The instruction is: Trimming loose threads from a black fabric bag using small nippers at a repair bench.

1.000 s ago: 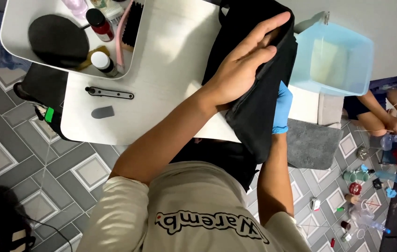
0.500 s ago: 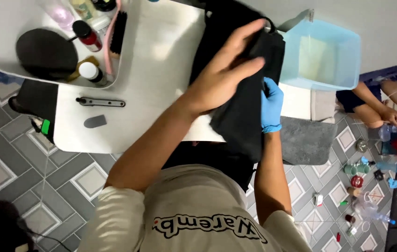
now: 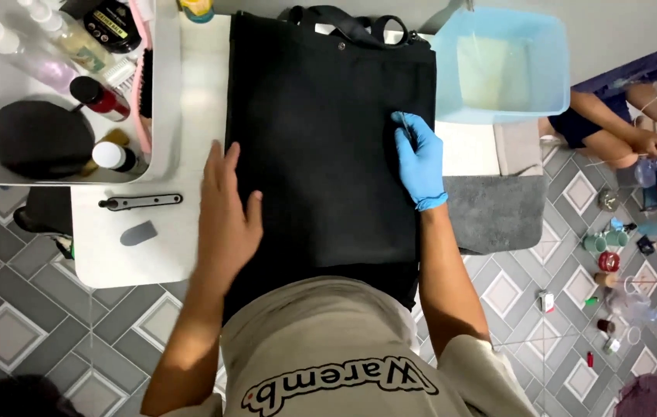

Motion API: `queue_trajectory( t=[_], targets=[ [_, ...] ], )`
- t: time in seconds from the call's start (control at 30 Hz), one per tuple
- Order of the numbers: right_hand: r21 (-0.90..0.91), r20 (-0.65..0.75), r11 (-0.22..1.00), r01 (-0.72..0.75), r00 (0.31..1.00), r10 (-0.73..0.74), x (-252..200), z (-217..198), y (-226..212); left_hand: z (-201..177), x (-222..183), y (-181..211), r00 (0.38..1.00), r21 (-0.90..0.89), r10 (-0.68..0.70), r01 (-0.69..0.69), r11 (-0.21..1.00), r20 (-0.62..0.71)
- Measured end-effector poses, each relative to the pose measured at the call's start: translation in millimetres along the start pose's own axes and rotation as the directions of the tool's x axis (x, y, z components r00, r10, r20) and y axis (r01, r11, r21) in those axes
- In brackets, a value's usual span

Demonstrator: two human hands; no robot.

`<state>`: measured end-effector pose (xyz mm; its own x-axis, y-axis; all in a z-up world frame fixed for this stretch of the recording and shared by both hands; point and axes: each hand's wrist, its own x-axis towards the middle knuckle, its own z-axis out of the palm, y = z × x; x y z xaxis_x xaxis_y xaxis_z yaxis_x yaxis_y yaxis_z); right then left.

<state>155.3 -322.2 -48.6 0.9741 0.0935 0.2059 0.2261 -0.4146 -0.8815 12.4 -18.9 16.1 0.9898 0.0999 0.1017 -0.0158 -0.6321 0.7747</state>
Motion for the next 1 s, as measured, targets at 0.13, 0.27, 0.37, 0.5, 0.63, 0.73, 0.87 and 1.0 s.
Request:
queue_trajectory(
  t=[0.13, 0.27, 0.37, 0.5, 0.63, 0.73, 0.87, 1.0],
  targets=[
    [0.037, -0.006, 0.999, 0.000, 1.000, 0.000, -1, -11, 7, 43, -14, 13, 0.984, 0.066, 0.157, -0.152, 0.986, -0.083],
    [0.176, -0.037, 0.978, -0.115, 0.992, 0.123, -15, -30, -24, 94, -28, 34, 0.821, 0.047, 0.539, -0.555, 0.830, 0.187],
    [0.248, -0.134, 0.960, -0.130, 0.977, 0.167, -24, -49, -20, 130, -45, 49, 0.695, -0.008, 0.579, -0.637, 0.771, 0.426],
    [0.207, -0.246, 0.976, -0.062, 0.963, 0.113, -30, -77, 9, 177, -50, 47, 0.661, 0.110, 0.535, -0.677, 0.728, 0.526],
    [0.200, -0.261, 0.972, -0.120, 0.950, 0.171, -38, -93, 34, 160, -39, 59, 0.654, 0.065, 0.528, -0.659, 0.749, 0.542],
    [0.263, -0.291, 0.950, -0.170, 0.925, 0.246, -42, -93, 52, 139, -27, 73, 0.724, -0.014, 0.528, -0.583, 0.812, 0.443],
    [0.240, -0.296, 0.958, -0.157, 0.928, 0.227, -44, -94, 58, 110, -5, 80, 0.895, -0.432, 0.362, -0.228, 0.873, 0.260],
    [0.290, -0.295, 0.944, -0.154, 0.925, 0.241, -41, -90, 47, 75, 27, 78, 0.971, -0.687, 0.188, -0.035, 0.726, 0.150]
  ],
)
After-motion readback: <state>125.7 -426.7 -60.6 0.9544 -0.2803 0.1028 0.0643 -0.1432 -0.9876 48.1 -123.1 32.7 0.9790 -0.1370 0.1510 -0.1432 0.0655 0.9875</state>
